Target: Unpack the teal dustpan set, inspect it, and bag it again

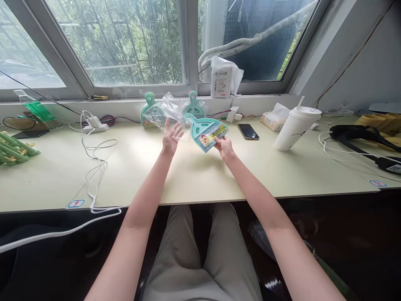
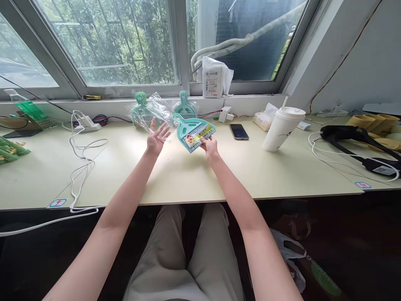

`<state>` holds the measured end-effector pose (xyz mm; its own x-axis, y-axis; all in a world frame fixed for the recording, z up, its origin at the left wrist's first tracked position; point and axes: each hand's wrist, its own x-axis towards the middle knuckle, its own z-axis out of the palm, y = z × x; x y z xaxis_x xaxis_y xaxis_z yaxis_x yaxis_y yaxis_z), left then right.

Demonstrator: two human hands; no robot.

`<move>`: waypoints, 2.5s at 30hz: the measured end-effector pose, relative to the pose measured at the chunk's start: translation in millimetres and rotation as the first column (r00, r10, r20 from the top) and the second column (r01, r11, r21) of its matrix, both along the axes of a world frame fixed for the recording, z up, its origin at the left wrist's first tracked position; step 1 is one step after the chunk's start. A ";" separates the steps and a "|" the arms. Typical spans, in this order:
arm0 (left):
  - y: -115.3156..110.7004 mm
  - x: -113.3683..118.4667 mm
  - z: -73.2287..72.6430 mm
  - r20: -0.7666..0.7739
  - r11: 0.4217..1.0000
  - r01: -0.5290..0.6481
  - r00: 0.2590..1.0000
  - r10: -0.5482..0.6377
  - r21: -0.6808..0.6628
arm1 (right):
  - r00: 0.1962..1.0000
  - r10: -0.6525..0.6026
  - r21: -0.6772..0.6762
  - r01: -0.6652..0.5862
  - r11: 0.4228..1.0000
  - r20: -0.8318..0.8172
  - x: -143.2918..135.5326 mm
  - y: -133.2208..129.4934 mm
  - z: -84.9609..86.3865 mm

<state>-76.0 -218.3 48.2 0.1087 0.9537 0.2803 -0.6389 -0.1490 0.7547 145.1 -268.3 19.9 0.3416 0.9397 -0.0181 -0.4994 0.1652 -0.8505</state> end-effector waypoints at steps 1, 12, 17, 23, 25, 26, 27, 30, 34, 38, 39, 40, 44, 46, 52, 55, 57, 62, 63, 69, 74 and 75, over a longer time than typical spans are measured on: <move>0.1 0.0 -0.1 0.009 1.000 0.002 1.000 -0.002 -0.016 | 1.000 0.025 -0.002 -0.025 1.000 0.015 -1.1 -1.1 1.4; 4.6 -14.3 3.1 0.089 0.993 -0.085 0.992 0.092 -0.081 | 0.994 0.100 -0.069 -0.096 0.993 0.051 6.4 -2.6 8.4; 9.6 -18.0 -1.5 0.081 0.994 -0.043 0.995 0.051 -0.098 | 0.983 0.167 -0.063 -0.163 0.985 0.079 5.2 -1.9 7.7; 12.7 -14.2 -9.9 -0.005 0.989 0.027 1.000 -0.028 -0.144 | 0.974 0.201 -0.039 -0.198 0.979 0.104 1.1 -3.3 7.5; 12.0 -11.2 -10.9 -0.008 0.987 0.039 0.999 -0.041 -0.158 | 0.974 0.204 -0.038 -0.201 0.979 0.103 0.6 -4.4 8.8; 11.6 -10.1 -10.9 0.001 0.987 0.036 0.999 -0.036 -0.157 | 0.973 0.206 -0.037 -0.204 0.978 0.101 0.7 -4.8 9.6; 11.1 -9.6 -10.5 0.014 0.988 0.026 1.000 -0.024 -0.151 | 0.974 0.207 -0.037 -0.205 0.978 0.097 1.1 -5.1 10.4; 9.9 -12.3 -7.3 0.057 0.994 -0.018 0.998 0.024 -0.105 | 0.973 0.214 -0.046 -0.211 0.976 0.084 4.0 -5.0 12.3; 7.9 -21.1 -1.7 0.132 0.998 -0.047 0.990 0.053 -0.051 | 0.973 0.209 -0.092 -0.201 0.975 0.095 8.3 -3.3 11.7; 6.4 -24.2 1.3 0.133 0.995 -0.043 0.990 0.055 -0.089 | 0.975 0.197 -0.098 -0.187 0.977 0.102 7.9 -2.2 8.9; 6.1 -23.6 1.4 0.113 0.994 -0.038 0.992 0.049 -0.098 | 0.976 0.195 -0.086 -0.187 0.979 0.100 7.2 -2.2 8.3; 5.9 -22.7 1.3 0.091 0.994 -0.031 0.995 0.041 -0.106 | 0.976 0.194 -0.072 -0.187 0.980 0.097 6.4 -2.3 7.9; 4.5 -16.1 -0.4 0.031 0.989 -0.001 1.000 0.006 -0.151 | 0.978 0.188 -0.045 -0.184 0.982 0.092 3.4 -3.3 7.9; 3.9 -13.0 -1.6 0.024 0.987 0.014 1.000 -0.010 -0.163 | 0.977 0.191 -0.047 -0.188 0.981 0.092 2.6 -3.8 8.6; 7.7 -17.0 -4.5 0.100 0.994 -0.015 0.995 0.026 -0.106 | 0.974 0.211 -0.040 -0.209 0.977 0.080 4.7 -3.3 9.7; 10.1 -22.3 -4.2 0.164 0.996 -0.013 0.986 0.027 -0.085 | 0.974 0.210 -0.056 -0.206 0.977 0.084 5.9 -2.3 8.6; 10.6 -23.2 -3.7 0.194 0.997 0.000 0.981 0.014 -0.075 | 0.976 0.201 -0.067 -0.195 0.978 0.089 5.7 -1.7 7.1; 10.0 -18.1 -3.7 0.169 0.993 0.014 0.986 0.006 -0.118 | 0.972 0.216 -0.049 -0.212 0.976 0.090 3.4 0.1 4.1; 9.9 -16.9 -4.0 0.162 0.991 0.012 0.987 0.009 -0.131 | 0.971 0.220 -0.044 -0.217 0.975 0.089 3.0 0.3 3.9; 11.8 -11.9 -9.9 0.039 0.988 0.045 0.998 -0.040 -0.151 | 0.972 0.213 -0.034 -0.210 0.977 0.099 1.1 -0.8 3.4; 14.6 -3.9 -19.6 -0.158 0.979 0.076 0.982 -0.106 -0.189 | 0.971 0.207 0.014 -0.210 0.978 0.118 -0.1 -1.0 1.6; 14.8 -2.2 -21.0 -0.168 0.979 0.086 0.979 -0.118 -0.183 | 0.973 0.203 0.027 -0.207 0.978 0.115 -0.4 -0.8 1.2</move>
